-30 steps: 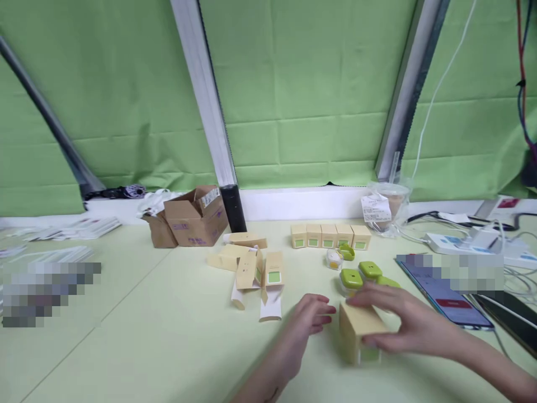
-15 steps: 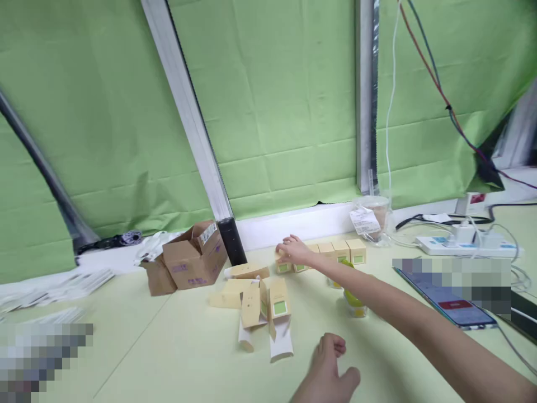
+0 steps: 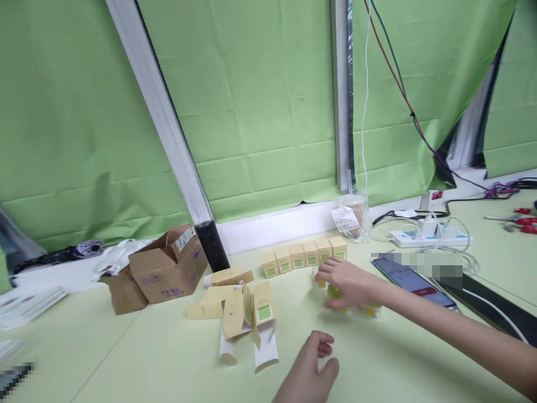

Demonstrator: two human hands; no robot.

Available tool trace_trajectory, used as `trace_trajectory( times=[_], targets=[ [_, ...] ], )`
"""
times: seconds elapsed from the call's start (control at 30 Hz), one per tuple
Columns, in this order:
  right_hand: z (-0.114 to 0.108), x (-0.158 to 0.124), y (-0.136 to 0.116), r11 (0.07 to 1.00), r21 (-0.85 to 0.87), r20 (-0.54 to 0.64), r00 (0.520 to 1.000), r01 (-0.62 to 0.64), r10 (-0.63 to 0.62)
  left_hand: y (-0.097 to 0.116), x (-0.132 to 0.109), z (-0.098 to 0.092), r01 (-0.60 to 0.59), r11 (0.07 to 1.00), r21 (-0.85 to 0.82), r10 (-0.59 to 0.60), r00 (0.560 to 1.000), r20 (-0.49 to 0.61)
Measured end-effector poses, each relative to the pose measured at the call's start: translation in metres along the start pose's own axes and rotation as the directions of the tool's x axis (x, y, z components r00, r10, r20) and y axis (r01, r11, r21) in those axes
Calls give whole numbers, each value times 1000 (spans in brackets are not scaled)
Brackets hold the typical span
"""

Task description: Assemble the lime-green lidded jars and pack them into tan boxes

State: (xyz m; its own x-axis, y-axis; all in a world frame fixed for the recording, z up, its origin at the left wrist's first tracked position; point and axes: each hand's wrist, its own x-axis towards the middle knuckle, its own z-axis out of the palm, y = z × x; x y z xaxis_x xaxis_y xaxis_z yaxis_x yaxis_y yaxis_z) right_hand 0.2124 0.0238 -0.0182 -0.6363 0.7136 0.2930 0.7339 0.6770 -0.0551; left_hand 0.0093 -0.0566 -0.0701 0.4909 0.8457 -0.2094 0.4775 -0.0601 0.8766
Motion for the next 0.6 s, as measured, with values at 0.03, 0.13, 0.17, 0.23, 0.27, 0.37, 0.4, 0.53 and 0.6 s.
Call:
trace_trajectory(
  times=[0.03,0.13,0.17,0.23,0.27,0.37,0.4,0.53,0.6],
  targets=[
    [2,-12,1,1000,-16,5,1000,-26,26,0,0,0,-11,1000,-8,11,1000,-2],
    [11,-38,1,997,-25,23,997,-78,78,3,-2,0,-36,999,-28,35,999,-26],
    [13,-43,-1,996,-18,31,996,-84,85,5,-4,-1,-40,999,-30,38,999,-36],
    [15,-52,-11,996,27,52,995,-86,84,12,-9,-1,-36,999,-24,35,998,-53],
    [14,-56,-18,994,68,65,995,-85,81,16,-12,0,-32,999,-19,31,998,-59],
    [11,-69,-43,960,262,109,991,-101,75,25,-19,1,2,1000,-13,-3,999,-51],
    [10,-73,-50,939,324,124,989,-112,75,27,-20,1,11,1000,-22,-12,1000,-24],
    [10,-88,-65,806,559,173,978,-193,114,29,-19,0,-34,996,-86,45,991,129],
    [12,-92,-62,682,688,194,968,-248,156,27,-17,-1,-55,996,-73,65,988,137]
  ],
)
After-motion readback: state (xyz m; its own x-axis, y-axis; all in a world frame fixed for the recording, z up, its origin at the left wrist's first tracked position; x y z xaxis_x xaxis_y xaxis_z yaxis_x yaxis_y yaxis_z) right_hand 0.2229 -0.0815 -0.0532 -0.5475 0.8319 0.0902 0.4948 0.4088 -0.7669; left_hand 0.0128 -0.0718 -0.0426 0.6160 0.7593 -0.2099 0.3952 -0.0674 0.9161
